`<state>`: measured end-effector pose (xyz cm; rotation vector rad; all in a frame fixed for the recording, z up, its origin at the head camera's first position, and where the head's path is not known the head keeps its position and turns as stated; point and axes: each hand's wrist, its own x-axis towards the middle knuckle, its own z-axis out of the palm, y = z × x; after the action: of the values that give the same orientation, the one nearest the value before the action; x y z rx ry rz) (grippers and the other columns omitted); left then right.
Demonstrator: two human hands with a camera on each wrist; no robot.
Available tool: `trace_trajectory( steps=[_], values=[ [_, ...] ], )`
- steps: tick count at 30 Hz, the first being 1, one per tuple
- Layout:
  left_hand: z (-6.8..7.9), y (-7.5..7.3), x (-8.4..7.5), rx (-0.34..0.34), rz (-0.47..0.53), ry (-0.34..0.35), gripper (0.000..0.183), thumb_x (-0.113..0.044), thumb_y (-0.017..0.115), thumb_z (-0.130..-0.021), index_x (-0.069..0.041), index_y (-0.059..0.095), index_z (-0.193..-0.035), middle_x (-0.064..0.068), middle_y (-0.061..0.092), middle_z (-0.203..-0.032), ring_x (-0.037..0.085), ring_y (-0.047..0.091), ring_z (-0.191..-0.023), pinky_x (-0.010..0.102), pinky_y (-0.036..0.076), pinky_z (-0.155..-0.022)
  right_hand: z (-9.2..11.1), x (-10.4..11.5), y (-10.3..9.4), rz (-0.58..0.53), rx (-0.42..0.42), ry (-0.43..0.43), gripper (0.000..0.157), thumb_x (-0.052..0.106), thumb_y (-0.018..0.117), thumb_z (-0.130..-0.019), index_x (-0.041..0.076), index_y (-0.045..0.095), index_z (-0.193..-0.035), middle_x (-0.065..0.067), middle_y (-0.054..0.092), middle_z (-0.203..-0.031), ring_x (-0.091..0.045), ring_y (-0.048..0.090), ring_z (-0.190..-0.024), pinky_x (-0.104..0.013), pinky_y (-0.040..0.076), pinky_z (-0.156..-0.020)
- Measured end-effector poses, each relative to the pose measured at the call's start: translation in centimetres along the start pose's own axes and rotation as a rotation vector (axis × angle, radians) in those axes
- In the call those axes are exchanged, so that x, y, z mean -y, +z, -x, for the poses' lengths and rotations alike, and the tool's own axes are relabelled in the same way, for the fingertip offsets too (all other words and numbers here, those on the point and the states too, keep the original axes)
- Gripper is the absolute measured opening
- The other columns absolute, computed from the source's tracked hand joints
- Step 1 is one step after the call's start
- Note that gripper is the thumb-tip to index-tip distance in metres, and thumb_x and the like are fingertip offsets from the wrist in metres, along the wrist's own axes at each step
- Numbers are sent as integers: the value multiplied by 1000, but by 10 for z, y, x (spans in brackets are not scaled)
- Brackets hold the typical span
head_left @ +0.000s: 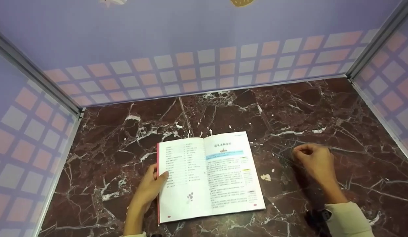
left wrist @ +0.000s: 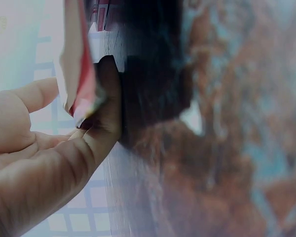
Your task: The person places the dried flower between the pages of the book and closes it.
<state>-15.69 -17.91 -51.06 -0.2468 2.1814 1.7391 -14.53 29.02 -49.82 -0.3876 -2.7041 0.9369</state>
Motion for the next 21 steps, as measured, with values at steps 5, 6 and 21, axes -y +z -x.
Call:
trace_trajectory(
  steps=[5, 6, 21],
  values=[
    [0, 1, 0, -5, 2, -2, 50, -14, 52, -103, -2, 33, -148, 20, 65, -111, 24, 67, -79, 38, 54, -65, -1, 3, 4, -4, 4, 12, 9, 17, 74, -87, 9, 79, -87, -7, 76, -80, -13, 61, -64, -34, 45, -66],
    [0, 1, 0, -7, 3, -2, 50, -14, 52, -103, -2, 33, -148, 20, 65, -111, 24, 67, -79, 38, 54, -65, -1, 4, 4, -11, 4, 12, 9, 17, 75, -87, 9, 79, -87, -7, 76, -81, -14, 61, -66, -35, 45, -67],
    [2, 0, -1, 0, -1, 20, 50, -14, 52, -103, -2, 33, -147, 20, 66, -110, 25, 68, -79, 38, 54, -65, 0, 19, 14, -42, 18, 7, 7, 16, 75, -87, 9, 79, -87, -5, 75, -79, -13, 62, -65, -33, 47, -67]
  ],
)
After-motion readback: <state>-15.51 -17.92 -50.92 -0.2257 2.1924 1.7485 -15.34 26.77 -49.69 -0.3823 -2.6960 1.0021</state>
